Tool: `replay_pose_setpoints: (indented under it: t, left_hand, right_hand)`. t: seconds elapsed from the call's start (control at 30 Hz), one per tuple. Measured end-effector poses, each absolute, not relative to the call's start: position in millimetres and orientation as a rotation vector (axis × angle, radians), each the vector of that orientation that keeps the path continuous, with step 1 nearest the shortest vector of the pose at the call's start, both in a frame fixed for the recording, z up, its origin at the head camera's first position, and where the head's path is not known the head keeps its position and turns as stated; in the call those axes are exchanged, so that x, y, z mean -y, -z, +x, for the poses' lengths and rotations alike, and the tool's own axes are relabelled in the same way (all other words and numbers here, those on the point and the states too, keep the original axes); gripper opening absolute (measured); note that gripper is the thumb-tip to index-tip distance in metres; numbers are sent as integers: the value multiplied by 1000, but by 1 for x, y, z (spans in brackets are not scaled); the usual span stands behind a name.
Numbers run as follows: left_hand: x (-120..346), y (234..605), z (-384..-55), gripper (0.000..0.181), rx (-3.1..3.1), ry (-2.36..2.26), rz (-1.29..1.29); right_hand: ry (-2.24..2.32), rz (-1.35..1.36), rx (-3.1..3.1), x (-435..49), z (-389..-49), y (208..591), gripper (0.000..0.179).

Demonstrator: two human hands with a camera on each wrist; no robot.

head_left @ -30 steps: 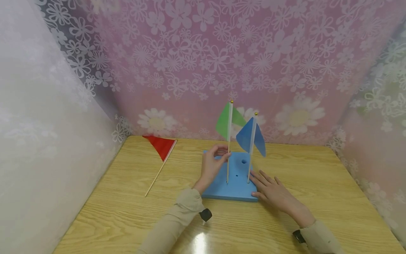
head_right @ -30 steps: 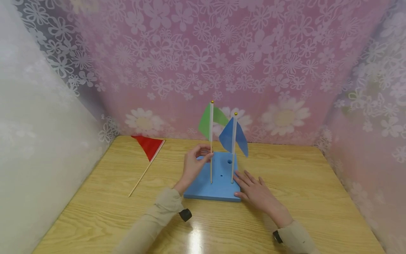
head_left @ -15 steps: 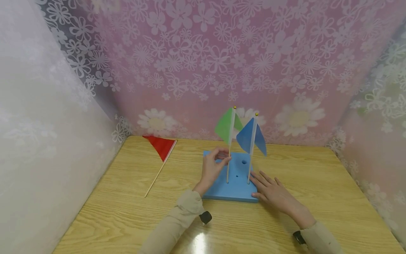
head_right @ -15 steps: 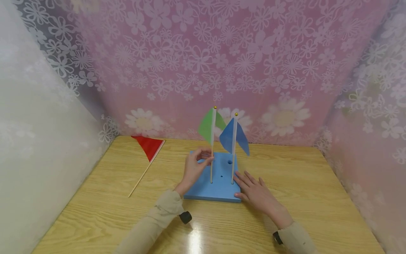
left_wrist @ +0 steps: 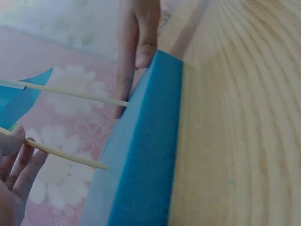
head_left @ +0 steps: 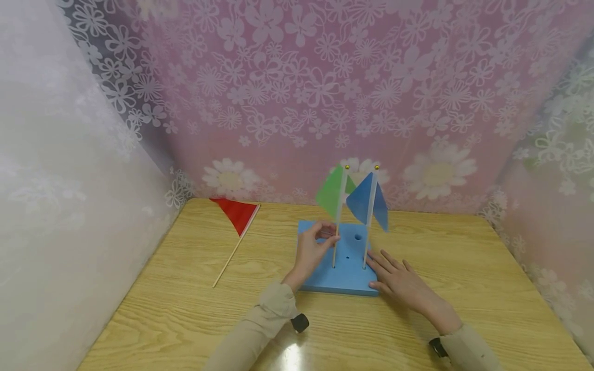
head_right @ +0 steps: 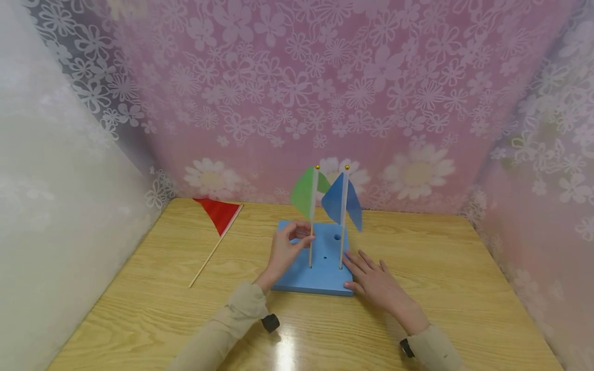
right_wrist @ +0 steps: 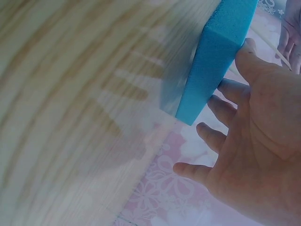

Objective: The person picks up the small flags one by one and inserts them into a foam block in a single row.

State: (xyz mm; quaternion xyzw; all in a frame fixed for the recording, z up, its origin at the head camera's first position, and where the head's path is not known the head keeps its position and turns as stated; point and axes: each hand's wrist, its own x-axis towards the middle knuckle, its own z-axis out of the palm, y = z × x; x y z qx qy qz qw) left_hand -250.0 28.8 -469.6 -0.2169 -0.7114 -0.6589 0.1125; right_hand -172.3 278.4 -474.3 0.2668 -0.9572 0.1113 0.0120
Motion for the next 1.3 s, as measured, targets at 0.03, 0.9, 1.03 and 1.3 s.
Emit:
replay_pose_setpoints:
  t: [0.03,0.9,1.03,1.3]
  left_hand:
    - [-29,472,-250,21,2087,1933,-633]
    - [-29,472,-246,19,2196,1762,-652]
    - [-26,471,-246,19,2202,1797,-655]
    - [-3,464,-253,19,2155,1817,-553]
  right_hand:
    - [-354,830,2987,-278,-172,474,63]
    - [-328,830,2971,-280,-174,476,63]
    - [-336,830,2978,-280,-174,476,63]
    - [-334,830,2993,-281,-174,478,64]
